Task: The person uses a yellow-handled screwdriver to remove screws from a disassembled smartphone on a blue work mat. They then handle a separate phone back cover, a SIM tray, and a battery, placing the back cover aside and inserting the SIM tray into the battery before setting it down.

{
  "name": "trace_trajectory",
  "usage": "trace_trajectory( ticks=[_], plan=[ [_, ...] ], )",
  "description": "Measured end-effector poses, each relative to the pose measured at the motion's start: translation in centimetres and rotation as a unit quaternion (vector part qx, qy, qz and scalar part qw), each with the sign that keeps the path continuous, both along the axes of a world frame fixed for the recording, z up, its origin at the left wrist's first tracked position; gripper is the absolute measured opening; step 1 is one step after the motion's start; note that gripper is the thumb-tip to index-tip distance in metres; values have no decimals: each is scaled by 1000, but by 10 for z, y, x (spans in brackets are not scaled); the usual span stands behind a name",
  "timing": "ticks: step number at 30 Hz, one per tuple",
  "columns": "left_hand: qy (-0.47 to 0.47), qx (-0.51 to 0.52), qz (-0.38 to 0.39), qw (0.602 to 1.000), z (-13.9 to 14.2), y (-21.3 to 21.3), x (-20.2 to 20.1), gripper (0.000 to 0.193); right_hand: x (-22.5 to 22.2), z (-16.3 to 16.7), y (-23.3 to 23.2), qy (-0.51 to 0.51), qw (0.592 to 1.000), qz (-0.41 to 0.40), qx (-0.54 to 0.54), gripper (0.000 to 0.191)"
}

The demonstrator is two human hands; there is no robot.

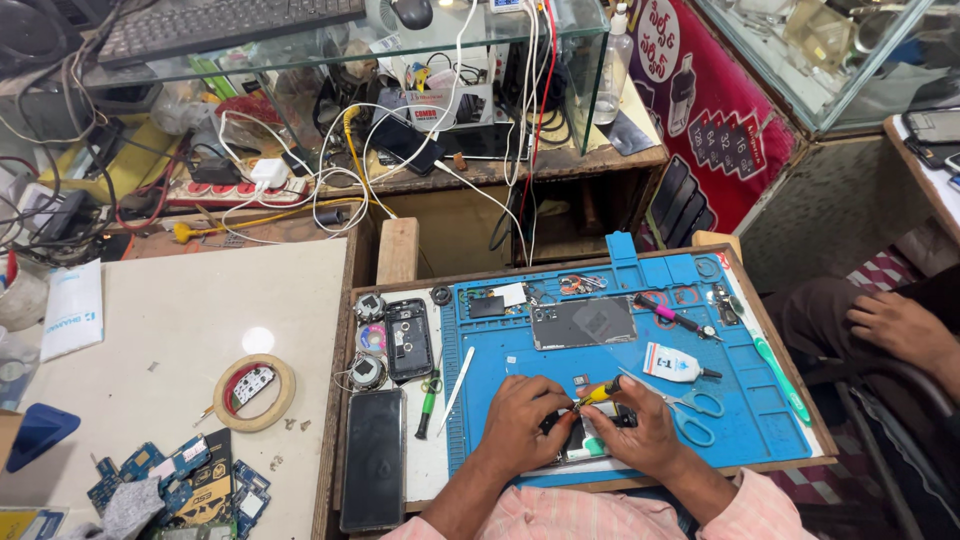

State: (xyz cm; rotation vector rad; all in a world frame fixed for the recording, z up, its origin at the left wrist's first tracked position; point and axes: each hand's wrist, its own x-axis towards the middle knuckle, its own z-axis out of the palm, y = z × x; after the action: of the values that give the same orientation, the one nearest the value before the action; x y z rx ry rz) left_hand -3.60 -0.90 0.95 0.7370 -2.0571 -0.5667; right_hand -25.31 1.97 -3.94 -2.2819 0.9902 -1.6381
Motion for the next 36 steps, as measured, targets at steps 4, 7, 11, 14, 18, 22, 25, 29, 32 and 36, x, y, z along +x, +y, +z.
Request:
trace_trajectory(
  ticks=[4,7,11,14,18,22,25,29,32,36],
  plan=[
    [2,0,2,1000,0,0,-1,16,-1,0,0,0,1000,2,6,82],
    [0,8,0,1000,1,1,0,16,-1,-1,0,-5,1000,-4,14,82],
    [1,-4,-5,1000,3,0,-1,17,1,-1,-1,-25,999,5,24,84],
    [0,-1,-6,1000,3,0,-2,17,1,1,-1,-30,999,13,31,84],
    [-1,2,-6,1000,1,0,-1,18,0,4,0,-22,999,5,26,84],
    [-8,4,-7,1000,0,0,-1,19,-1,7,-1,-11,1000,7,19,85],
    [-7,1,-7,1000,-1,0,-1,19,-2,7,-1,-12,1000,11,20,85],
    [-7,2,-9,1000,-1,1,-2,19,-3,6,-2,-4,1000,7,18,86],
    [-8,2,-8,1000,-1,0,-1,18,-3,5,-3,0,1000,7,11,87],
    [-10,0,-8,1000,0,0,-1,17,-2,5,-4,1,1000,-11,1,89]
  ],
)
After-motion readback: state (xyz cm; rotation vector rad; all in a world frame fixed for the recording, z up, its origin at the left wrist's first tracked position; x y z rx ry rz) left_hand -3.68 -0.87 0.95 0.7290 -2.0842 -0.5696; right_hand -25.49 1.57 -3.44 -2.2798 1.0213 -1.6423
